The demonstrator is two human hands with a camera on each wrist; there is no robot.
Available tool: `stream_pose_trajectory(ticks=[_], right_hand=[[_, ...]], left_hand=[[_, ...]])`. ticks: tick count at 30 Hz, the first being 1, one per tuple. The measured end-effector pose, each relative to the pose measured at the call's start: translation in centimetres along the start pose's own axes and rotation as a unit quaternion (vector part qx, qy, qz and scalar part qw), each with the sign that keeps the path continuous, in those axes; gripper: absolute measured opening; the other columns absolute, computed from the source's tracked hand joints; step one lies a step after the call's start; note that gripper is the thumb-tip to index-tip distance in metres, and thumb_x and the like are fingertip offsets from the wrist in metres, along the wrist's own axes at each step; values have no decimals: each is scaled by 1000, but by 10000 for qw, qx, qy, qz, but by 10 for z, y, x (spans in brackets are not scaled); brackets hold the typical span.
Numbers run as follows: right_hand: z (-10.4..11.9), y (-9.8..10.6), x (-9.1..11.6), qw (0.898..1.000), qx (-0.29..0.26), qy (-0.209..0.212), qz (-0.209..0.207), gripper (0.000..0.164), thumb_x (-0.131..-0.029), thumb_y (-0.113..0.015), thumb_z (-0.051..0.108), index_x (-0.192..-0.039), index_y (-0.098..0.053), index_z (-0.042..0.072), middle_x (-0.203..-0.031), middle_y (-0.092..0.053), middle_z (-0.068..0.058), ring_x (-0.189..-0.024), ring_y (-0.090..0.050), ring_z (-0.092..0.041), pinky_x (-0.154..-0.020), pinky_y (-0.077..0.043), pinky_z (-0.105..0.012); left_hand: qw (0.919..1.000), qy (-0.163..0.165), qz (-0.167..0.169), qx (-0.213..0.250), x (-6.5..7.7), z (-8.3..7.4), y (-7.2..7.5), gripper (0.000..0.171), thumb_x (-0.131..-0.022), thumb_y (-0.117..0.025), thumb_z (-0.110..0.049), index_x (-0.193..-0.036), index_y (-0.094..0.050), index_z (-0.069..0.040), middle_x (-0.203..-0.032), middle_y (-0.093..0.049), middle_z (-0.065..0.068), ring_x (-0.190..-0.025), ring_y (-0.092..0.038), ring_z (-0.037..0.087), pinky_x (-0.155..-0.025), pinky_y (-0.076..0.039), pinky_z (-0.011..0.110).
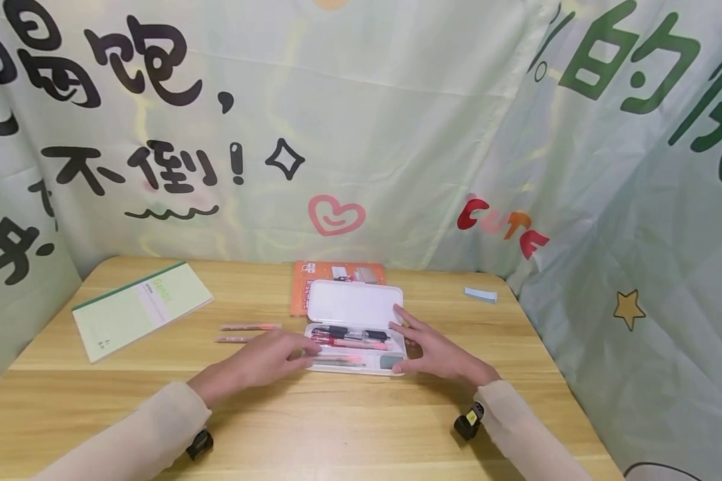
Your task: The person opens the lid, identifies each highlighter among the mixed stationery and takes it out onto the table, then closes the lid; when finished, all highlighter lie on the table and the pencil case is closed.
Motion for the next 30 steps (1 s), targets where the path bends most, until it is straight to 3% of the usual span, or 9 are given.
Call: stream_pose_trajectory(ticks=[5,9,14,18,23,27,30], right_hand=[[1,0,1,10000,-33,40,-14,93,-94,-85,50,-168,-43,14,-185,-6,-4,-169,-15,-43,-129,-26,-68],[1,1,2,10000,-65,40,-25,92,-94,-85,49,-168,-43,14,-185,-6,-5,-169,-15,-43,-129,-27,-68],[1,0,1,10000,-93,27,-2,92,-94,-85,49,-168,-43,14,-185,-6,-5,-169,-14,-43,-130,-26,-68],[1,0,1,10000,-47,14,7,93,-93,-85,50,-168,-42,14,-185,-6,-5,-169,-13,-42,-130,-25,-67],[1,1,1,10000,-36,-10,7,93,-93,-85,50,-168,-42,15,-185,-6,-5,-169,-14,-43,-130,-25,-68],[3,1,2,10000,-66,21,10,93,-94,-85,49,-168,-42,14,-185,-6,-5,-169,-14,-43,-130,-24,-69],[3,1,1,9999,-49,105,8,93,-94,-85,48,-168,-42,12,-185,-6,-6,-168,-14,-44,-129,-25,-69]], left_hand=[[9996,166,-19,-222,1,-6,0,31,-107,-70,-21,-137,-76,-17,-134,-78,2,-117,-74,17,-103,-61,43],[9979,-12,-155,-623,4,-14,0,31,-108,-68,-19,-138,-75,-14,-136,-76,7,-126,-72,27,-106,-59,50],[9903,-390,-330,-1293,7,-22,-2,31,-108,-68,-15,-138,-74,-13,-131,-76,6,-111,-77,24,-95,-64,45],[9855,-473,-306,-1600,7,-26,-4,31,-107,-69,-12,-138,-73,-12,-124,-75,4,-85,-70,14,-80,-63,33],[9838,-477,-237,-1714,8,-30,-7,34,-107,-67,-5,-139,-70,-14,-122,-70,4,-63,-43,8,-58,-44,20],[9829,-521,-320,-1738,9,-33,-8,33,-107,-65,-3,-138,-70,-14,-122,-68,5,-57,-34,7,-52,-34,19],[9700,-680,-514,-2276,12,-38,-9,31,-104,-68,0,-132,-72,-12,-116,-70,5,-57,-35,6,-48,-30,18]])
Point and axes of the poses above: each hand's wrist, its own x-axis away from the middle knuckle, its own y-axis out of the back of the hand, z = x × y, the point moved 7 cm from there along -x, towards the middle knuckle
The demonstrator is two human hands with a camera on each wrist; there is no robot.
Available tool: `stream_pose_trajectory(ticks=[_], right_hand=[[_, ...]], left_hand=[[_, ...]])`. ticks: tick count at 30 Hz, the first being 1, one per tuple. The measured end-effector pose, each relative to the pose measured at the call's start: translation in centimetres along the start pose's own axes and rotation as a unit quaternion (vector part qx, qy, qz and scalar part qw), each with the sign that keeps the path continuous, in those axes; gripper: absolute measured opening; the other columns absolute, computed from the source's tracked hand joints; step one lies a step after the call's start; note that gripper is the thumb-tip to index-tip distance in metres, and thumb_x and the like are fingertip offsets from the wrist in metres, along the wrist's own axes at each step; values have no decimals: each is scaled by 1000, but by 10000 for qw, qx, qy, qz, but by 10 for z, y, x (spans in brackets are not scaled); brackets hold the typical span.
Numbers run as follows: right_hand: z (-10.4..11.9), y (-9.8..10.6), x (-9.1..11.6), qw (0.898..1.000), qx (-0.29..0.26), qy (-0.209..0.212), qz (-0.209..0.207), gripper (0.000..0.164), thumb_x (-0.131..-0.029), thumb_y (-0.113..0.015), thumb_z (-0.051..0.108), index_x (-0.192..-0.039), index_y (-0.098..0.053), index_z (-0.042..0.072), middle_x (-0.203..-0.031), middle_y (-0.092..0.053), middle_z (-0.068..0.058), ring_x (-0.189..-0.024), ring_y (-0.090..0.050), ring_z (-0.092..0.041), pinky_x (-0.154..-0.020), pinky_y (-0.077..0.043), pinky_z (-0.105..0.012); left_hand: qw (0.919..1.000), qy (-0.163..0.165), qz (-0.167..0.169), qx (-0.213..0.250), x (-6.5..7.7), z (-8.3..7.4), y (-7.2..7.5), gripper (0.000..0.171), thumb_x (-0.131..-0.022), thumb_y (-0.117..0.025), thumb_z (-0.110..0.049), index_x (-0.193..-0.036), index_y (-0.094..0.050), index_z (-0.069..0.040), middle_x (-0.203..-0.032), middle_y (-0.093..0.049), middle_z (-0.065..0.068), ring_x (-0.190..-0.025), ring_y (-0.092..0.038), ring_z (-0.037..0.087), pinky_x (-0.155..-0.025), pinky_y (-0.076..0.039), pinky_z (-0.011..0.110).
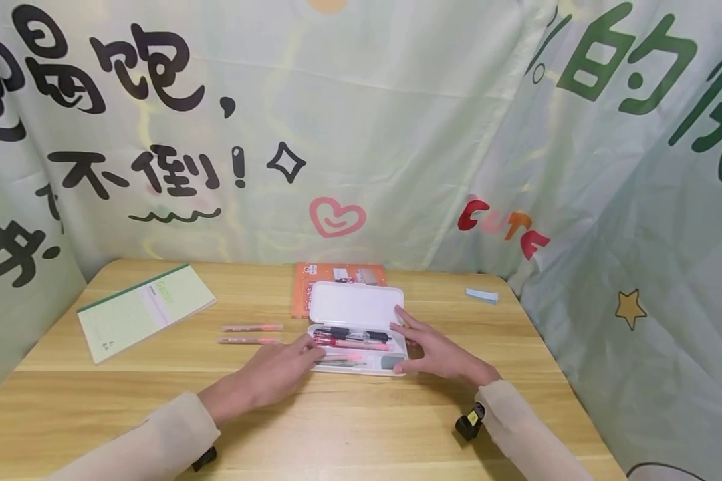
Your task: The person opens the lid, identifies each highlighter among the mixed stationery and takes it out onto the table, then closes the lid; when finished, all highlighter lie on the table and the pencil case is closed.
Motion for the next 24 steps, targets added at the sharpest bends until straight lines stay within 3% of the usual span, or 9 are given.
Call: stream_pose_trajectory(ticks=[4,6,11,15,18,21,24], right_hand=[[-2,-2,0,10000,26,11,-2,93,-94,-84,49,-168,-41,11,-185,-6,-7,-168,-14,-44,-129,-25,-69],[-3,-2,1,10000,34,-30,-6,93,-94,-84,51,-168,-41,12,-185,-6,-6,-168,-14,-44,-129,-25,-70],[-3,-1,2,9999,10,-115,-7,94,-94,-84,52,-168,-41,14,-185,-5,-5,-169,-13,-43,-130,-24,-70],[-3,-1,2,9999,7,-122,18,95,-93,-84,53,-169,-41,15,-185,-5,-2,-169,-13,-40,-131,-24,-67],[-3,-1,1,10000,-4,-77,1,95,-93,-85,52,-168,-41,14,-185,-5,-2,-169,-13,-40,-131,-24,-67],[-2,0,1,10000,-9,-62,-17,95,-93,-85,51,-168,-41,14,-185,-5,-2,-169,-13,-41,-130,-24,-68],[-2,0,1,10000,-10,-49,-22,95,-93,-85,52,-168,-41,13,-185,-5,-4,-169,-14,-43,-129,-24,-70]], left_hand=[[9941,-187,-436,-975,1,-7,2,29,-97,-73,3,-122,-76,-11,-107,-74,4,-58,-41,4,-43,-23,17],[9925,-146,-551,-1084,2,-8,2,30,-95,-73,3,-122,-77,-10,-108,-75,5,-58,-42,3,-43,-22,16],[9985,91,-446,-318,3,-5,-3,37,-97,-68,7,-131,-72,-7,-114,-70,10,-54,-34,2,-45,-25,14],[9984,326,-272,375,4,-1,-5,28,-104,-66,-1,-131,-72,-7,-113,-66,7,-56,-35,1,-47,-31,14],[9968,461,-258,597,3,5,-5,22,-107,-69,-12,-129,-74,-10,-112,-67,2,-62,-46,3,-54,-44,18],[9936,659,-232,889,2,12,-5,20,-106,-72,-17,-126,-76,-14,-115,-70,-2,-77,-62,7,-70,-58,26],[9837,1018,-143,1474,1,22,-5,18,-107,-72,-20,-124,-77,-19,-116,-73,-6,-93,-68,7,-83,-61,33]])
Point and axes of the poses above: each hand's wrist, its own x-axis away from the middle knuckle, its own y-axis out of the back of the hand, z = x × y, the point moved 7 cm from there along -x, towards the middle knuckle
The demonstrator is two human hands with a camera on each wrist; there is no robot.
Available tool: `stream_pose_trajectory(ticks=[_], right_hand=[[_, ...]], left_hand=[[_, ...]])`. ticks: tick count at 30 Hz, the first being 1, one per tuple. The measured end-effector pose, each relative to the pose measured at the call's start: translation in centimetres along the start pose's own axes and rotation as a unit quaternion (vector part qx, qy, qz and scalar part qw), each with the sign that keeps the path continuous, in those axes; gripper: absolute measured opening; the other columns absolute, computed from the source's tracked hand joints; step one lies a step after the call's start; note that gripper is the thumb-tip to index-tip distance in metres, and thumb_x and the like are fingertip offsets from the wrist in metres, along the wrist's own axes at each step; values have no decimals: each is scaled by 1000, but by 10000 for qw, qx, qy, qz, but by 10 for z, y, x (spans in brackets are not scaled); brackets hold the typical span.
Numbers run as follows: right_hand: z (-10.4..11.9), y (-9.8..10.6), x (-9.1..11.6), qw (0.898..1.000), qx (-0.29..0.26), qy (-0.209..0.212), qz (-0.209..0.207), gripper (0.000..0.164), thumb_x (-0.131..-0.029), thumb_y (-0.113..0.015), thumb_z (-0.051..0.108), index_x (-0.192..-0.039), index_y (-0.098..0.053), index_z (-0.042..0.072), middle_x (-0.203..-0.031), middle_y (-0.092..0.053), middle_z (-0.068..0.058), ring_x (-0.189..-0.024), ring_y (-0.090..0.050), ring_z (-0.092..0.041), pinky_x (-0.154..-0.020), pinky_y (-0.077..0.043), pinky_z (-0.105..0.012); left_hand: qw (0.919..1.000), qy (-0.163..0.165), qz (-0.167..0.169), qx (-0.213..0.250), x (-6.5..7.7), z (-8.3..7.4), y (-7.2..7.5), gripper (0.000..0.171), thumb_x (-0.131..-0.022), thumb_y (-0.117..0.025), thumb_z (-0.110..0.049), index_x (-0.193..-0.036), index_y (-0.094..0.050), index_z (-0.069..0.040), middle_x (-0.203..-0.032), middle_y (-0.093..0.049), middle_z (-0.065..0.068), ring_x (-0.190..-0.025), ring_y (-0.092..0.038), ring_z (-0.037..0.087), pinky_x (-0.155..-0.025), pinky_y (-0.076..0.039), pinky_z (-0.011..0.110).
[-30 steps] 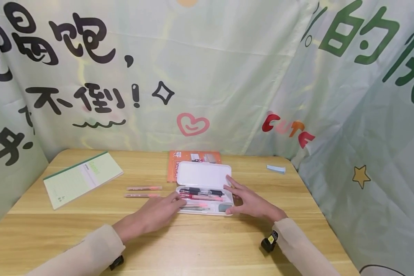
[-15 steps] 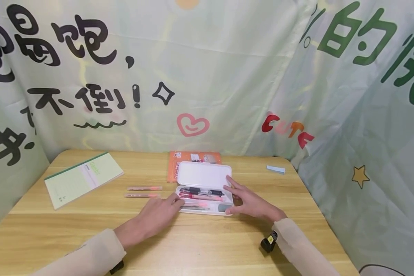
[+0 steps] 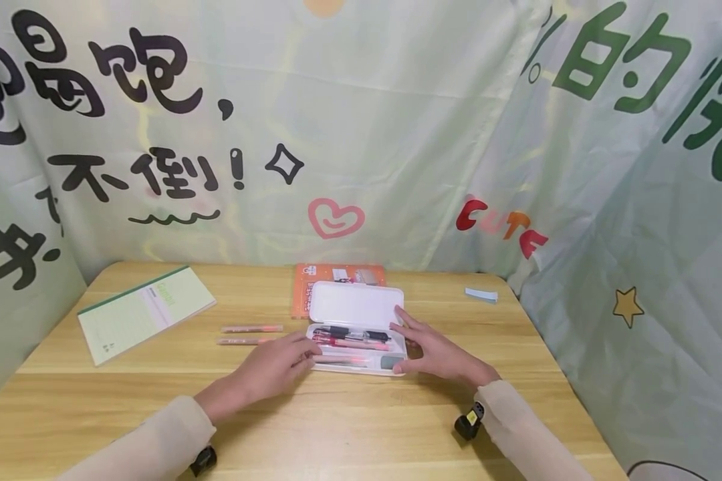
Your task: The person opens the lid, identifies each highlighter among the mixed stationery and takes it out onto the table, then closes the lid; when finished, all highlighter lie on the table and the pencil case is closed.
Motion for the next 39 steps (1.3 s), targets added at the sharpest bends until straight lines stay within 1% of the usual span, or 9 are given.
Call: stream_pose_trajectory(ticks=[7,12,16,20,28,31,33,37,39], right_hand=[[0,0,0,10000,2,-63,22,96,-93,-84,53,-169,-41,14,-185,-5,-2,-169,-13,-42,-130,-24,-69],[0,-1,0,10000,29,-16,18,96,-93,-84,52,-168,-41,12,-185,-5,-5,-169,-14,-43,-129,-24,-70],[-1,-2,-1,10000,21,1,34,96,-94,-84,51,-169,-39,12,-185,-4,-3,-169,-13,-42,-130,-24,-69],[-2,-2,-2,10000,-4,-31,37,96,-94,-84,51,-169,-39,14,-185,-3,0,-170,-12,-39,-131,-23,-68],[0,-1,-1,10000,-20,-51,20,96,-93,-85,51,-169,-39,14,-185,-4,-1,-170,-11,-40,-131,-22,-69],[0,-1,-2,10000,-17,-56,15,96,-93,-85,51,-169,-39,15,-185,-4,0,-170,-12,-39,-131,-22,-68],[0,-1,-2,10000,-10,-47,9,96,-93,-85,52,-169,-40,15,-185,-4,0,-170,-12,-39,-131,-22,-68],[0,-1,-2,10000,-22,-56,22,96,-93,-85,52,-169,-40,15,-185,-4,-1,-170,-12,-40,-131,-21,-69],[-1,-2,-2,10000,-25,-82,31,95,-93,-85,51,-169,-40,15,-185,-4,-1,-170,-11,-41,-131,-21,-69]], left_hand=[[9819,937,-130,1642,0,27,16,12,-106,-75,-25,-117,-76,-27,-112,-77,-9,-69,-56,8,-61,-50,26],[9610,1589,-236,2251,10,52,31,8,-104,-76,-29,-113,-76,-29,-92,-68,-2,-65,-49,15,-53,-38,24],[9453,1826,-307,2684,27,73,43,13,-104,-77,-33,-114,-75,-26,-101,-71,5,-64,-47,16,-51,-38,24],[9438,1819,-460,2722,48,95,55,17,-103,-78,-33,-116,-74,-22,-123,-74,8,-63,-51,13,-52,-43,25],[9425,2051,-487,2593,87,129,64,20,-102,-79,-29,-116,-72,-17,-123,-69,12,-61,-53,11,-51,-44,25],[9509,1949,-490,2352,95,134,66,16,-103,-78,-26,-114,-73,-17,-124,-72,10,-87,-69,17,-64,-54,24],[9532,1957,-473,2257,100,137,66,15,-103,-78,-25,-114,-73,-17,-126,-72,10,-95,-69,20,-66,-55,25],[9504,2131,-326,2243,105,144,62,17,-103,-77,-26,-116,-72,-16,-126,-72,14,-81,-64,20,-60,-51,26],[9557,2093,-283,2051,105,146,61,18,-104,-77,-29,-116,-72,-17,-129,-73,15,-86,-67,22,-63,-52,29]])
Point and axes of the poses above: each hand's wrist, its own x-axis away from the middle knuckle, its own y-axis out of the back of the hand, z = x × y, the point moved 7 cm from there along -x, towards the middle knuckle
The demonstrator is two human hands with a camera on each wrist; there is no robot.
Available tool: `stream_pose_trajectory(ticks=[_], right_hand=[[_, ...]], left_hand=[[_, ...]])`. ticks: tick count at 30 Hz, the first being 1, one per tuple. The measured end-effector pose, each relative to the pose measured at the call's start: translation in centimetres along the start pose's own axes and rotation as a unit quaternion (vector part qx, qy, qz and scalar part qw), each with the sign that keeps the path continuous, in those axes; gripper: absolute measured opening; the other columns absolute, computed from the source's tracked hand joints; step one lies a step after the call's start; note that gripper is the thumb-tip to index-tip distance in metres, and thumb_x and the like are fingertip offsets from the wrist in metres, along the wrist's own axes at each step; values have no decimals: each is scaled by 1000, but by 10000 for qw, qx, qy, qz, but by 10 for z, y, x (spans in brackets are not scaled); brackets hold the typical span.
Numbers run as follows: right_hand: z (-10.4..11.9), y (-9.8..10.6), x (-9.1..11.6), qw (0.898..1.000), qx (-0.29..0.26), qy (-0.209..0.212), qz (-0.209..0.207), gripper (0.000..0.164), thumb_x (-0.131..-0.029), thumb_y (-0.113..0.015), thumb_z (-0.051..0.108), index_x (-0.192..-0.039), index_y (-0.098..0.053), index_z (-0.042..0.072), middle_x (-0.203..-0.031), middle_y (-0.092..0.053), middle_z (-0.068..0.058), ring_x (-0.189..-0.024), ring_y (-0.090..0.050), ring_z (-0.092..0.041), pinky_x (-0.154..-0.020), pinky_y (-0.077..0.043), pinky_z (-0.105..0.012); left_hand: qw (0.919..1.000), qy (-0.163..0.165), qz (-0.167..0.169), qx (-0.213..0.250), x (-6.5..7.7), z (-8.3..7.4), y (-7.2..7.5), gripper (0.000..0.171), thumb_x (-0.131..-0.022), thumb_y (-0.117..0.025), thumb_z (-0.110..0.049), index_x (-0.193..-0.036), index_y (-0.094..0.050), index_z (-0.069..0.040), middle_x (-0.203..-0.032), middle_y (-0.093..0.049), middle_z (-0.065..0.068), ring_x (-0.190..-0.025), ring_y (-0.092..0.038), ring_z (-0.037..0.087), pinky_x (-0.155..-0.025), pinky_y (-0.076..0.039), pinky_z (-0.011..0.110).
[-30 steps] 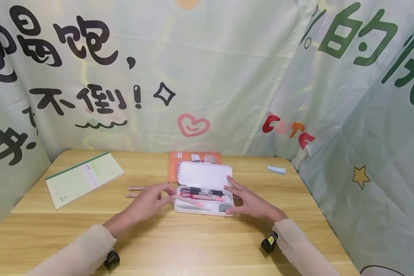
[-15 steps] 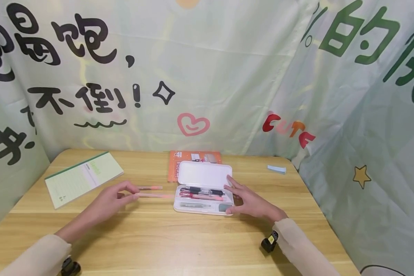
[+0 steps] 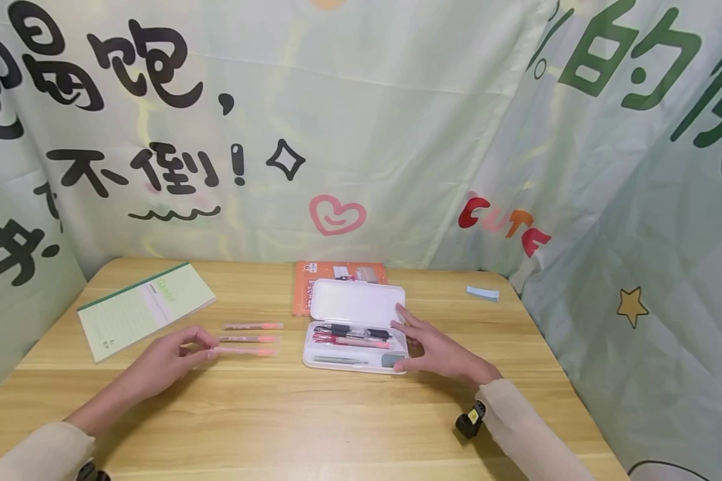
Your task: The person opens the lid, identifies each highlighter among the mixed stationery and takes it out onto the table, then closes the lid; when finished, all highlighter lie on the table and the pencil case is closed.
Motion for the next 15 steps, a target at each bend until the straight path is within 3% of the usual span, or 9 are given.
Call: stream_pose_trajectory(ticks=[2,5,10,15], right_hand=[[0,0,0,10000,6,3,5,95,-93,-85,51,-169,-40,15,-185,-4,-2,-169,-11,-41,-130,-21,-70],[-1,1,0,10000,27,-3,14,96,-93,-85,52,-169,-39,15,-185,-4,0,-170,-11,-40,-131,-21,-69],[-1,1,0,10000,54,22,-3,96,-93,-85,53,-169,-40,15,-185,-4,0,-170,-12,-39,-131,-22,-68],[0,1,1,10000,-9,16,6,96,-92,-85,53,-168,-42,15,-185,-5,-2,-169,-13,-41,-131,-23,-69]], left_hand=[[9995,-135,-40,-281,-1,-1,0,17,-103,-78,-31,-115,-73,-20,-127,-75,11,-99,-72,29,-74,-59,36],[9959,-476,-149,-748,-3,-4,-1,14,-102,-80,-28,-113,-73,-23,-122,-78,4,-117,-71,32,-88,-59,46],[9910,-722,-186,-1110,-8,-8,-4,14,-99,-82,-22,-108,-73,-27,-113,-76,-8,-106,-64,15,-90,-54,36],[9899,-800,-239,-1142,-9,-10,-4,15,-98,-83,-19,-109,-73,-25,-112,-76,-6,-93,-57,8,-81,-49,26]])
Point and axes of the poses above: each hand's wrist, its own x-axis away from the middle knuckle, its own y-axis out of the back of the hand, z = x × y, the point moved 7 cm from there along -x, towards the middle knuckle
